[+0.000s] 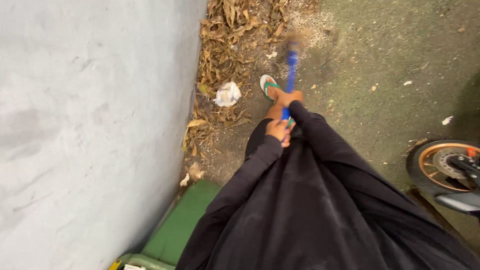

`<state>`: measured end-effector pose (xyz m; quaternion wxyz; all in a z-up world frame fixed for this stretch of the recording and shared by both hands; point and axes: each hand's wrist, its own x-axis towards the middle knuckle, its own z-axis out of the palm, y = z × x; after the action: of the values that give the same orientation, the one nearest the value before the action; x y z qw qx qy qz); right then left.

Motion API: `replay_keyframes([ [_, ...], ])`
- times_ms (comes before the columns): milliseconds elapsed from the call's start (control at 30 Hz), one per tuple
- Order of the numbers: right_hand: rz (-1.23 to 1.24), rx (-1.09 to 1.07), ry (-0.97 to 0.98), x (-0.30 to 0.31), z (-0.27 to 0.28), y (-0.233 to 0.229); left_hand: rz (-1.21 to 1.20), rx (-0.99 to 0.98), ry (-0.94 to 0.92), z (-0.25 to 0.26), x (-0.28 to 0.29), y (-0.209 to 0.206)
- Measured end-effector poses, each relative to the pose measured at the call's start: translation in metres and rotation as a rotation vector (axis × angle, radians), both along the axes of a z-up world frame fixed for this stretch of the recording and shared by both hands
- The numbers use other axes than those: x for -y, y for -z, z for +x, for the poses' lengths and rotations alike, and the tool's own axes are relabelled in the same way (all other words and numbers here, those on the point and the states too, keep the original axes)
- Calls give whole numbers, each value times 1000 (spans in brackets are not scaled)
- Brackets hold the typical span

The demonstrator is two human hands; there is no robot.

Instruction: Sweeping dry leaves and debris from a paved driveway area using a broom.

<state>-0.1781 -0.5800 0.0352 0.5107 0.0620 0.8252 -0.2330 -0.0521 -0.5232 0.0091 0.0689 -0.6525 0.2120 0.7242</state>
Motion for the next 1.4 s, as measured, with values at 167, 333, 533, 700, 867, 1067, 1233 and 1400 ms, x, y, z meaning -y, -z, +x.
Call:
replay_keyframes([
  [167,-83,92,-234,67,21,30,-196,32,3,-13,71,-154],
  [333,-146,40,-31,53,-15,62,-123,-105,-80,-30,109,-201],
  [533,33,-312,-95,-12,-103,57,103,-235,-24,-99,73,-94],
  [700,-63,-80,-63,43,-178,-117,73,-97,-12,-154,24,31],
  [867,-181,124,-43,55,-159,129,-81,15,-72,-203,65,-89],
  [1067,-350,170,-88,55,-247,99,-206,-2,-171,-279,56,-157],
  [1233,-83,-237,-213,3,-325,120,-38,-103,-140,-333,57,-128],
  [1400,98,-126,33,-20,-397,159,-45,-58,-88,-389,25,8],
])
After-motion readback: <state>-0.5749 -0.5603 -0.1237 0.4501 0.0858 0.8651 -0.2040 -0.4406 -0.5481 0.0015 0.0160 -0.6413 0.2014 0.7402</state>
